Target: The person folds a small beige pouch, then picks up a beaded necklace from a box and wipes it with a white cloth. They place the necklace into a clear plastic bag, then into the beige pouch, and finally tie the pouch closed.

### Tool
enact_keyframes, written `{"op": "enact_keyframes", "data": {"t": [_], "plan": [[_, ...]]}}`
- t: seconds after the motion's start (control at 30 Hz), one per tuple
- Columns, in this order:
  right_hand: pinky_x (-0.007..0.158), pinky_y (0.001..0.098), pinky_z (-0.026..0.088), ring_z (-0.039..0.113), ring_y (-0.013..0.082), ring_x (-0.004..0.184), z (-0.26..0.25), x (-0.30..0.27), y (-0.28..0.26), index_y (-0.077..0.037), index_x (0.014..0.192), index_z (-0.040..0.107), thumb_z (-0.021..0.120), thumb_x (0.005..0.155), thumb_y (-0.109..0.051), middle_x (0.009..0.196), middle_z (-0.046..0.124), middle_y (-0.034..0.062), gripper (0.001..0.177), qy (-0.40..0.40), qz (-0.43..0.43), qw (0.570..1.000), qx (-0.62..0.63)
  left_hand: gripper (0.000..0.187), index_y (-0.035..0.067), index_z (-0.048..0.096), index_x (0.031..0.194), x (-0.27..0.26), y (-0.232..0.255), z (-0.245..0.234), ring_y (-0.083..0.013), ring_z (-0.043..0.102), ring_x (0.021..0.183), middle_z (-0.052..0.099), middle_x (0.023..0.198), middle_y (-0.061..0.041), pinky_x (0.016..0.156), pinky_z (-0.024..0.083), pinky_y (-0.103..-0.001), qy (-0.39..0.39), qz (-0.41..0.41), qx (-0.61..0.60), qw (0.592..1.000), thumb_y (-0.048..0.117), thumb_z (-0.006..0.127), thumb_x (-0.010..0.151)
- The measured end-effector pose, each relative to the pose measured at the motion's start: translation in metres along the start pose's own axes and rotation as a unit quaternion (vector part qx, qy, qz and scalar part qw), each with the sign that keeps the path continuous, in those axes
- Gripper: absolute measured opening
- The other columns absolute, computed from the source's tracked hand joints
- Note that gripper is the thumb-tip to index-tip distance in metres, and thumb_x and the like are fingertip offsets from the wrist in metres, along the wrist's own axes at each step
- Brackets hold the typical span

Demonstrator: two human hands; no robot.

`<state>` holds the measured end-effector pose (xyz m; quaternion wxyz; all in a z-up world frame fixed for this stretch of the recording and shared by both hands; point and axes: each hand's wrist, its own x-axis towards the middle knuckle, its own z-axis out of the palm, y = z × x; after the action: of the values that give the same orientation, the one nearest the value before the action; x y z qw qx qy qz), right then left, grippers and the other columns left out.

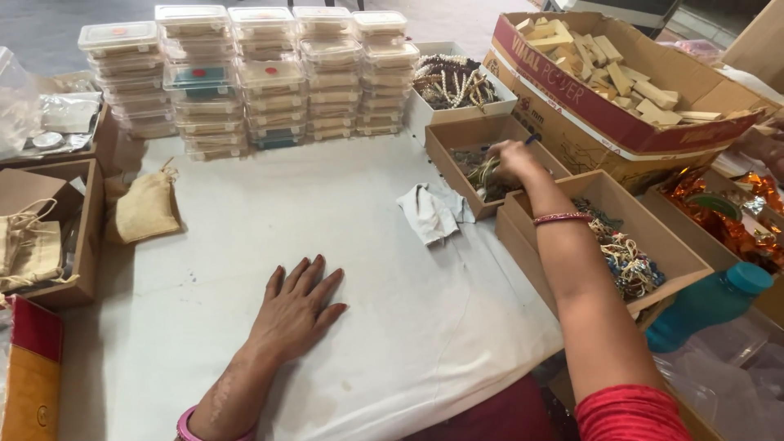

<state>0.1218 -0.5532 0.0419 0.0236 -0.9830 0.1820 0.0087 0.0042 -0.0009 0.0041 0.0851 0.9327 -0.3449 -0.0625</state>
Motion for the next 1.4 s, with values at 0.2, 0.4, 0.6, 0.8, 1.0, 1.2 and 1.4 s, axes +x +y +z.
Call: {"op": "enact_keyframes", "data": {"t": [0.2, 0.4, 0.6, 0.8, 1.0, 1.2, 1.4], "plan": [[0.074, 0.0309, 0.066, 0.076, 0.0198, 0.093, -0.026, -0.030, -0.019, -0.014, 0.125, 0.070, 0.067, 0.099, -0.008, 0.117, 0.075, 0.0103, 0.027, 0.224, 0.063, 0.941, 0.246, 0.065, 0.031, 0.033, 0.156, -0.001, 0.003, -0.004, -0.0236, 0.010, 0.155, 0.019, 0.166, -0.004, 0.124, 0.003, -0.053, -0.012, -0.012, 0.009, 1.000, 0.062, 0.035, 0.098], [0.081, 0.0372, 0.062, 0.072, 0.0231, 0.096, 0.006, -0.001, 0.024, -0.020, 0.111, 0.075, 0.072, 0.075, -0.010, 0.116, 0.073, 0.0110, 0.038, 0.429, -0.003, 0.884, -0.185, 0.065, 0.030, 0.033, 0.156, -0.001, 0.002, -0.003, -0.0233, 0.010, 0.155, 0.019, 0.167, -0.004, 0.124, 0.003, -0.053, -0.012, -0.010, 0.002, 1.000, 0.062, 0.035, 0.099], [0.083, 0.0389, 0.065, 0.075, 0.0268, 0.102, -0.020, -0.033, -0.025, -0.013, 0.115, 0.074, 0.073, 0.094, -0.027, 0.121, 0.073, 0.0101, 0.026, 0.044, 0.037, 0.998, 0.014, 0.066, 0.030, 0.032, 0.156, -0.001, 0.003, -0.005, -0.0227, 0.010, 0.155, 0.019, 0.167, -0.004, 0.124, 0.003, -0.053, -0.014, -0.012, 0.010, 1.000, 0.062, 0.035, 0.098], [0.098, 0.0418, 0.058, 0.072, 0.0267, 0.116, -0.026, -0.044, -0.031, -0.015, 0.110, 0.081, 0.093, 0.071, -0.044, 0.124, 0.078, 0.0071, 0.050, -0.128, 0.105, 0.978, -0.126, 0.068, 0.031, 0.034, 0.160, -0.002, 0.002, -0.004, -0.0228, 0.011, 0.154, 0.020, 0.166, -0.004, 0.124, 0.004, -0.052, -0.008, -0.008, 0.007, 1.000, 0.061, 0.038, 0.098], [0.073, 0.0351, 0.059, 0.073, 0.0159, 0.087, -0.021, -0.027, -0.020, -0.021, 0.103, 0.081, 0.074, 0.094, -0.029, 0.107, 0.078, -0.0008, 0.014, 0.088, 0.118, 0.975, 0.165, 0.066, 0.023, 0.047, 0.150, 0.000, -0.019, -0.001, -0.0185, 0.024, 0.153, 0.034, 0.163, -0.001, 0.125, 0.014, -0.046, 0.057, 0.008, -0.074, 0.996, 0.057, 0.056, 0.093], [0.051, 0.0198, 0.051, 0.066, 0.0090, 0.064, -0.067, -0.039, -0.053, -0.011, 0.111, 0.078, 0.064, 0.100, -0.016, 0.096, 0.079, 0.0091, 0.018, 0.304, -0.017, 0.893, 0.331, 0.073, 0.026, 0.048, 0.149, 0.009, -0.019, -0.001, -0.0191, 0.028, 0.150, 0.038, 0.160, 0.000, 0.123, 0.015, -0.044, 0.055, -0.015, -0.098, 0.994, 0.060, 0.063, 0.086], [0.071, 0.0312, 0.061, 0.075, 0.0156, 0.078, -0.113, -0.140, -0.166, -0.010, 0.109, 0.079, 0.076, 0.094, -0.018, 0.097, 0.079, 0.0091, 0.017, 0.249, -0.267, 0.904, 0.221, 0.075, 0.026, 0.055, 0.145, 0.033, -0.029, 0.005, -0.0189, 0.030, 0.149, 0.043, 0.158, 0.002, 0.122, 0.016, -0.043, 0.051, -0.060, -0.166, 0.983, 0.061, 0.068, 0.080]]}}
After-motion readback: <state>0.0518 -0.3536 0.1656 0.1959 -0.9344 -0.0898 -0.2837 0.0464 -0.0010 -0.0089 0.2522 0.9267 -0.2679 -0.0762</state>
